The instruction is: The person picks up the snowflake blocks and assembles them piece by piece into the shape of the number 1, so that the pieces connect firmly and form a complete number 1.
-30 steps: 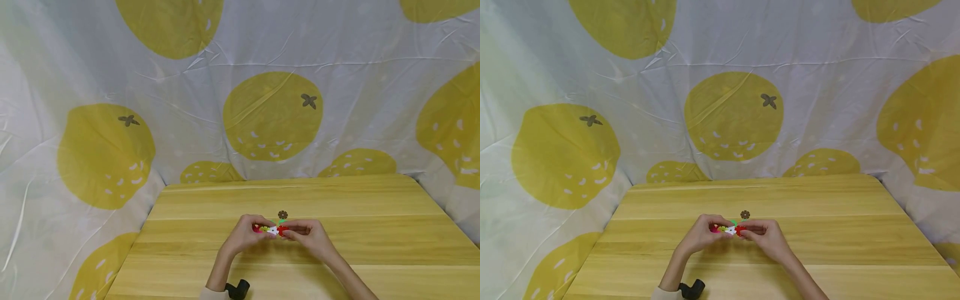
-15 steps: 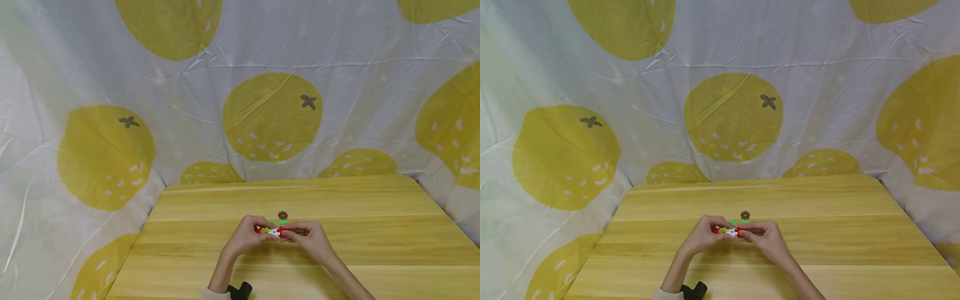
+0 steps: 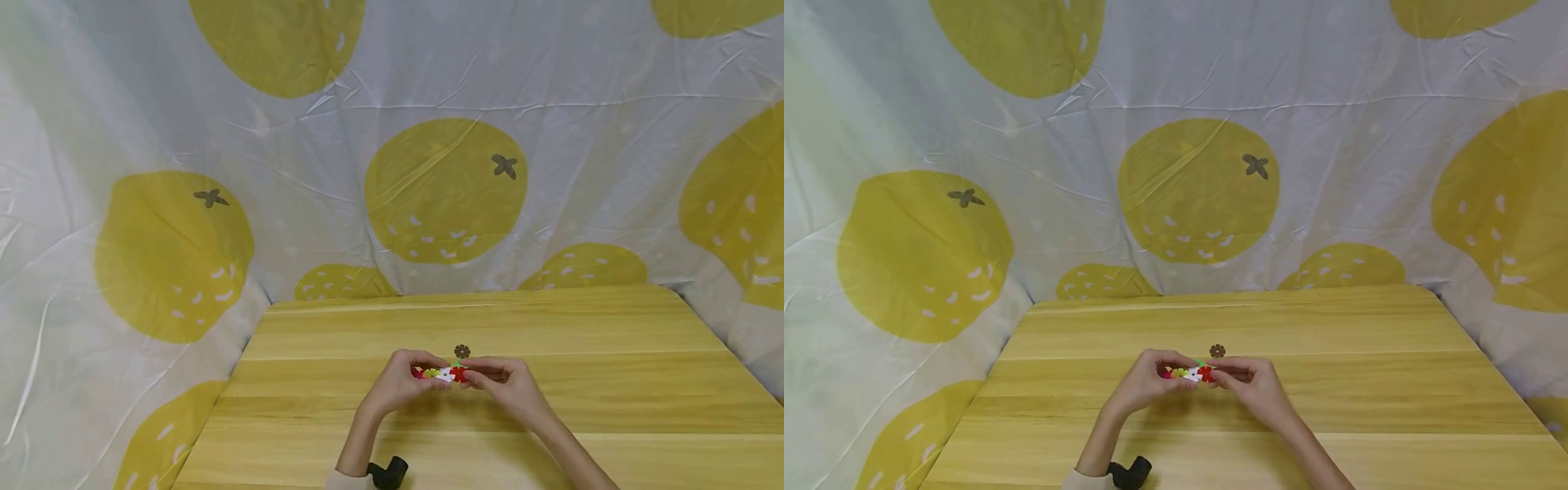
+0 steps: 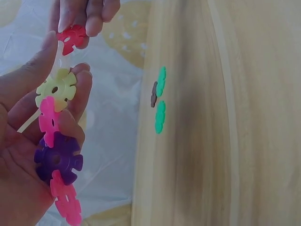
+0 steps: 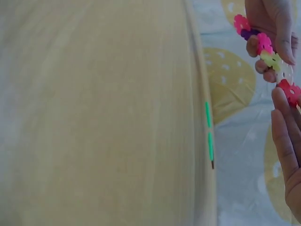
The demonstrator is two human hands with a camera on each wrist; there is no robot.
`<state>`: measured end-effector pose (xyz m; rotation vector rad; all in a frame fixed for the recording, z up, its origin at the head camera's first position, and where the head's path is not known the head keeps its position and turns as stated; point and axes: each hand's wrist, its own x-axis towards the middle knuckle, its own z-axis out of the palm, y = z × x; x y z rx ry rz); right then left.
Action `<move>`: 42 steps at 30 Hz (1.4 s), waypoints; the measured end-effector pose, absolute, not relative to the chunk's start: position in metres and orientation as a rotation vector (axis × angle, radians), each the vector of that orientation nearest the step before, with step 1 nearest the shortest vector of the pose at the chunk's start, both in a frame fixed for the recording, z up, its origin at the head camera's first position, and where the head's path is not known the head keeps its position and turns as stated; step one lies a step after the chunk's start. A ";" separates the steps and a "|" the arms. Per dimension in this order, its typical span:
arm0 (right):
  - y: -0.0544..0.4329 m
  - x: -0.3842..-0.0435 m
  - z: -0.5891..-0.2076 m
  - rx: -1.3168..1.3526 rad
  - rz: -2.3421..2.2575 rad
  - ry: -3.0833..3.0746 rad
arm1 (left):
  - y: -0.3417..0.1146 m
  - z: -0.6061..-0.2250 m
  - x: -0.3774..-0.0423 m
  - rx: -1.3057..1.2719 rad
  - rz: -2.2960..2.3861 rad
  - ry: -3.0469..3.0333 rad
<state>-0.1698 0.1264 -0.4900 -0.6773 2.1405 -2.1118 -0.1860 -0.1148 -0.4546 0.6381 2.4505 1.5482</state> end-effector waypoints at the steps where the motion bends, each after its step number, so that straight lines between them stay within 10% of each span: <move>1: 0.127 -0.170 -0.490 -0.689 -2.116 2.138 | -0.115 -0.454 -0.186 0.636 1.548 2.453; 42: 0.116 -0.164 -0.485 -0.178 -2.198 1.876 | -0.101 -0.457 -0.182 0.835 1.515 2.561</move>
